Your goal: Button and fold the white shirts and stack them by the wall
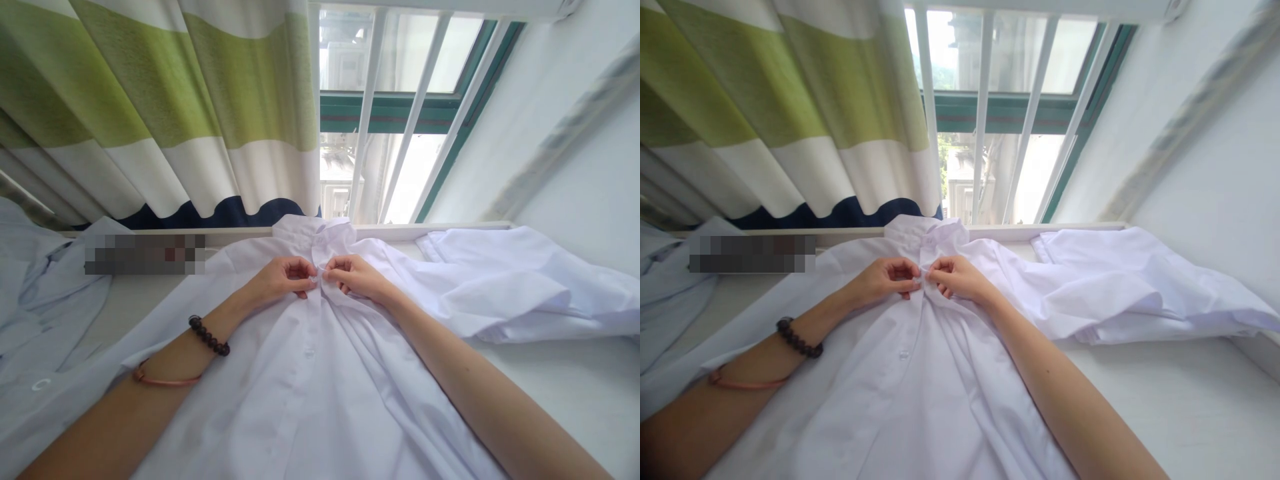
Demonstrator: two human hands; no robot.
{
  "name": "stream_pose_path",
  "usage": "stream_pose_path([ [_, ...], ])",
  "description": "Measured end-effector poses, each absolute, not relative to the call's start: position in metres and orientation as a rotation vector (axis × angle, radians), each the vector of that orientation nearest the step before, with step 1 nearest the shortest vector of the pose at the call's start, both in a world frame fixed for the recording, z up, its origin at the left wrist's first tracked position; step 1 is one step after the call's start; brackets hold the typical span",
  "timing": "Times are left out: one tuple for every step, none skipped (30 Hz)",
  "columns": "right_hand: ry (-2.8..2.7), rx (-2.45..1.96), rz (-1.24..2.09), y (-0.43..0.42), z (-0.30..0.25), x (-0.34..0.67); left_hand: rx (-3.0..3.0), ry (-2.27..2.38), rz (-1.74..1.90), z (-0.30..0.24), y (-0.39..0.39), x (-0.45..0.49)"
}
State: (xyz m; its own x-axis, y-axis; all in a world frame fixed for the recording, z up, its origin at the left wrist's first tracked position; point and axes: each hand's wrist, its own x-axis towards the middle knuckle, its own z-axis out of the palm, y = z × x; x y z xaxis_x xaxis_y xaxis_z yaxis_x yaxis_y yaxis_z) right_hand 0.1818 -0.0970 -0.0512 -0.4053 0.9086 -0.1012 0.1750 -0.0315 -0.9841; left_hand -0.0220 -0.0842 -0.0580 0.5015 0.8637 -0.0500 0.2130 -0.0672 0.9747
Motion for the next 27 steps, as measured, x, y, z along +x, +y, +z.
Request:
stream_pose_path([
  [-1.630,-1.127,1.485,-0.0975,-0.0509,0.1820,1.584,0.959,0.711,-0.0596,-0.0838,-0.0217],
  [-1.648,-1.100,1.482,-0.0982,-0.0505,0.1821,1.585,0.962,0.717,-0.0607,-0.0836,-0.0215],
  [-1.669,-1.085,1.480,-0.0989,-0.0499,0.1822,1.584,0.962,0.718,-0.0611,-0.0836,-0.0214],
  [-1.691,-1.083,1.477,-0.0997,-0.0492,0.1821,1.582,0.959,0.717,-0.0611,-0.0836,-0.0215],
  [-1.708,-1.094,1.474,-0.1006,-0.0484,0.1819,1.578,0.956,0.714,-0.0608,-0.0836,-0.0217],
  [-1.718,-1.113,1.472,-0.1015,-0.0476,0.1817,1.576,0.953,0.713,-0.0603,-0.0836,-0.0221],
  [-1.723,-1.133,1.474,-0.1023,-0.0468,0.1815,1.574,0.949,0.710,-0.0600,-0.0834,-0.0227],
  [-1.723,-1.145,1.478,-0.1030,-0.0462,0.1812,1.572,0.944,0.708,-0.0598,-0.0831,-0.0232],
  [-1.724,-1.148,1.482,-0.1035,-0.0459,0.1811,1.568,0.941,0.706,-0.0598,-0.0827,-0.0238],
  [-1.722,-1.145,1.484,-0.1039,-0.0458,0.1809,1.565,0.937,0.707,-0.0600,-0.0823,-0.0242],
  [-1.719,-1.141,1.485,-0.1041,-0.0458,0.1809,1.562,0.934,0.709,-0.0604,-0.0819,-0.0244],
  [-1.715,-1.140,1.485,-0.1041,-0.0461,0.1808,1.561,0.933,0.712,-0.0609,-0.0816,-0.0244],
  [-1.709,-1.143,1.483,-0.1041,-0.0464,0.1808,1.563,0.934,0.712,-0.0613,-0.0816,-0.0240],
  [-1.704,-1.151,1.479,-0.1039,-0.0468,0.1808,1.569,0.937,0.713,-0.0616,-0.0818,-0.0234],
  [-1.699,-1.159,1.476,-0.1036,-0.0472,0.1807,1.580,0.942,0.713,-0.0616,-0.0822,-0.0224],
  [-1.698,-1.164,1.478,-0.1032,-0.0477,0.1807,1.596,0.947,0.714,-0.0613,-0.0830,-0.0213],
  [-1.701,-1.162,1.488,-0.1028,-0.0483,0.1805,1.613,0.954,0.715,-0.0607,-0.0839,-0.0201],
  [-1.704,-1.155,1.508,-0.1023,-0.0489,0.1804,1.630,0.961,0.719,-0.0599,-0.0848,-0.0190],
  [-1.704,-1.145,1.536,-0.1018,-0.0496,0.1802,1.644,0.968,0.723,-0.0591,-0.0857,-0.0181],
  [-1.701,-1.135,1.563,-0.1014,-0.0502,0.1799,1.652,0.972,0.729,-0.0584,-0.0864,-0.0175],
  [-1.695,-1.129,1.582,-0.1009,-0.0508,0.1797,1.653,0.972,0.734,-0.0579,-0.0869,-0.0172],
  [-1.688,-1.128,1.589,-0.1006,-0.0513,0.1794,1.647,0.967,0.737,-0.0577,-0.0871,-0.0174],
  [-1.679,-1.135,1.583,-0.1003,-0.0516,0.1791,1.638,0.960,0.738,-0.0579,-0.0870,-0.0178],
  [-1.673,-1.147,1.568,-0.1002,-0.0517,0.1788,1.626,0.951,0.739,-0.0583,-0.0868,-0.0184],
  [-1.669,-1.161,1.547,-0.1003,-0.0517,0.1786,1.616,0.943,0.739,-0.0589,-0.0866,-0.0191],
  [-1.669,-1.175,1.526,-0.1004,-0.0515,0.1784,1.609,0.940,0.739,-0.0596,-0.0864,-0.0197],
  [-1.670,-1.186,1.507,-0.1006,-0.0512,0.1783,1.606,0.941,0.739,-0.0603,-0.0863,-0.0202],
])
